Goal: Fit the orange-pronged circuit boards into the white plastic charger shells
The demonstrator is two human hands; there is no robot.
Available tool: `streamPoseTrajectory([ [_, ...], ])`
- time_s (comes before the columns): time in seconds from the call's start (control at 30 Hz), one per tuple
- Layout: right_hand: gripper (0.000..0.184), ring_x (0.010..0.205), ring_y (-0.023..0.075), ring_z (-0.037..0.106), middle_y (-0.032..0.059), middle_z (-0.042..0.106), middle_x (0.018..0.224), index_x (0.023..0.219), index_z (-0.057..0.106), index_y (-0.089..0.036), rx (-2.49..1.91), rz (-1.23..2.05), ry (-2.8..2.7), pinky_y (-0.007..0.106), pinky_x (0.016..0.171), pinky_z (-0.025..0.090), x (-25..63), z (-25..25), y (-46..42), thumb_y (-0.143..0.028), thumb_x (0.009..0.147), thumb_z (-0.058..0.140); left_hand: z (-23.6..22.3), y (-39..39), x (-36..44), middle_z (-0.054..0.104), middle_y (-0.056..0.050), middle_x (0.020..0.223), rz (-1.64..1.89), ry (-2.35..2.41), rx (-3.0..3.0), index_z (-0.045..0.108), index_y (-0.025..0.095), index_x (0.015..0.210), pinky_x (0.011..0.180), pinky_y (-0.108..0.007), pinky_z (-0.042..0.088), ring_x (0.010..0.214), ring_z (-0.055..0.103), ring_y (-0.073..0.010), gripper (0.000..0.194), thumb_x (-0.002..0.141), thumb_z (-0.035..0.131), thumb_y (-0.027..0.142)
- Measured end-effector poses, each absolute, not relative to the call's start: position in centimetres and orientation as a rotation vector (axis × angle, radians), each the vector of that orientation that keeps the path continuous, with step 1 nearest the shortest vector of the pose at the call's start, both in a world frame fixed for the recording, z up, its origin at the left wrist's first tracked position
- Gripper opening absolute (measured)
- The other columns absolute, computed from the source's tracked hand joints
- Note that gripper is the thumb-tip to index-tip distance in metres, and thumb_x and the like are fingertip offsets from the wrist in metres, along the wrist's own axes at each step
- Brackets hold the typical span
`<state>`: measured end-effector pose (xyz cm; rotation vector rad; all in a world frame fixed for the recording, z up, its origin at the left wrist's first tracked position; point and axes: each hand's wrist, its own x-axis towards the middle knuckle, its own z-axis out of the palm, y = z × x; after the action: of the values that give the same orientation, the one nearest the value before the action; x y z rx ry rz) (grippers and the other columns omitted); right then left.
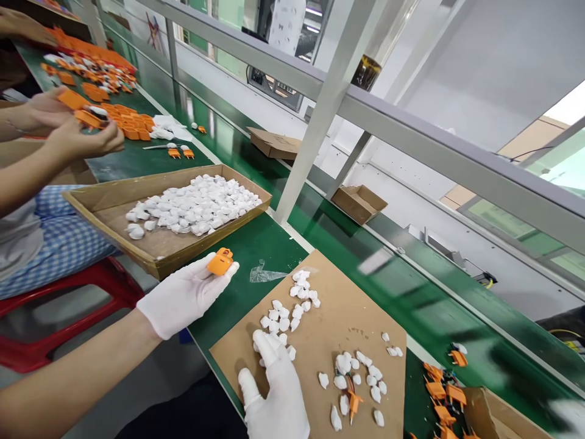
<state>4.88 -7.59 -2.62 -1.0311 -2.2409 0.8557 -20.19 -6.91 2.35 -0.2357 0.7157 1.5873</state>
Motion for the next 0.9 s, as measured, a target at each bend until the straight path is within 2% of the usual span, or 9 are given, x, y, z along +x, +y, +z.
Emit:
streamPoseTrajectory([
  [0.1,0.032,0.113,0.0226,0.063,0.0095,0.060,0.134,0.127,0.062,-0.023,-1.001,0.854,-2.255,0.044,0.096,0.056,4.9,-2.4,-7.6,-0.038,0.099,0.061,1.3,-7.0,-20.2,0.079,-0.005,0.101,1.620,0.963,0.105,0.073,0.019,0.105,0.083,-0.025,0.065,0.096,0.077,-0.0151,0.028,0.104,0.045,0.026],
  [0.23,0.030,0.111,0.0220,0.064,0.0093,0.061,0.133,0.126,0.062,-0.023,-0.990,0.840,-2.259,0.043,0.095,0.056,4.9,-2.4,-7.5,-0.038,0.099,0.060,-0.9,-7.4,-21.1,0.076,-0.007,0.119,1.745,1.682,1.178,0.079,0.022,0.100,0.102,-0.045,0.058,0.109,0.072,-0.0276,0.022,0.084,0.072,0.036],
  [0.33,0.030,0.111,0.0220,0.064,0.0094,0.061,0.133,0.126,0.063,-0.023,-1.004,0.828,-2.256,0.043,0.095,0.056,4.9,-2.7,-7.6,-0.038,0.099,0.060,-1.7,-7.6,-22.2,0.077,-0.003,0.117,1.751,2.011,1.679,0.080,0.027,0.097,0.096,-0.037,0.059,0.100,0.074,-0.0232,0.015,0.085,0.071,0.027],
  [0.43,0.032,0.114,0.0229,0.063,0.0094,0.060,0.135,0.127,0.062,-0.025,-1.044,0.812,-2.247,0.044,0.097,0.056,5.0,-3.3,-7.9,-0.039,0.099,0.061,-1.7,-7.8,-23.0,0.079,-0.002,0.103,1.597,2.242,2.199,0.073,0.024,0.114,0.081,-0.026,0.058,0.087,0.074,-0.0168,0.026,0.092,0.062,0.018],
  [0.5,0.035,0.120,0.0248,0.062,0.0086,0.061,0.136,0.130,0.061,-0.028,-1.085,0.793,-2.235,0.043,0.100,0.055,5.2,-3.7,-8.1,-0.038,0.097,0.064,-1.6,-7.9,-23.1,0.077,-0.001,0.097,1.590,2.315,2.231,0.067,0.021,0.121,0.084,-0.024,0.057,0.087,0.073,-0.0153,0.030,0.092,0.062,0.017],
  [0.57,0.041,0.125,0.0256,0.060,0.0049,0.064,0.135,0.133,0.061,-0.036,-1.121,0.773,-2.221,0.038,0.103,0.054,5.3,-4.1,-8.4,-0.033,0.093,0.068,-1.4,-8.0,-23.1,0.075,-0.001,0.095,1.593,2.380,2.122,0.064,0.020,0.125,0.089,-0.024,0.055,0.090,0.072,-0.0156,0.033,0.092,0.061,0.017],
  [0.67,0.048,0.129,0.0252,0.059,0.0016,0.068,0.129,0.134,0.061,-0.042,-1.134,0.757,-2.218,0.031,0.102,0.055,5.3,-4.3,-8.5,-0.027,0.090,0.070,-1.2,-7.9,-23.3,0.073,-0.003,0.099,1.614,2.437,1.899,0.061,0.019,0.130,0.097,-0.029,0.053,0.101,0.070,-0.0200,0.039,0.092,0.059,0.020],
  [0.8,0.038,0.122,0.0255,0.062,0.0085,0.062,0.136,0.133,0.061,-0.030,-1.064,0.763,-2.247,0.043,0.101,0.055,4.9,-3.9,-8.2,-0.037,0.096,0.064,-0.1,-7.7,-24.6,0.072,-0.009,0.106,1.595,2.487,1.803,0.056,0.014,0.137,0.094,-0.035,0.055,0.102,0.069,-0.0257,0.048,0.089,0.058,0.022],
  [0.9,0.031,0.116,0.0230,0.063,0.0086,0.061,0.135,0.127,0.063,-0.027,-0.975,0.773,-2.268,0.042,0.097,0.056,4.6,-3.3,-7.8,-0.041,0.098,0.061,1.6,-7.6,-26.7,0.071,-0.013,0.116,1.521,2.670,1.671,0.054,0.015,0.139,0.097,-0.042,0.055,0.108,0.068,-0.0311,0.052,0.089,0.058,0.026],
])
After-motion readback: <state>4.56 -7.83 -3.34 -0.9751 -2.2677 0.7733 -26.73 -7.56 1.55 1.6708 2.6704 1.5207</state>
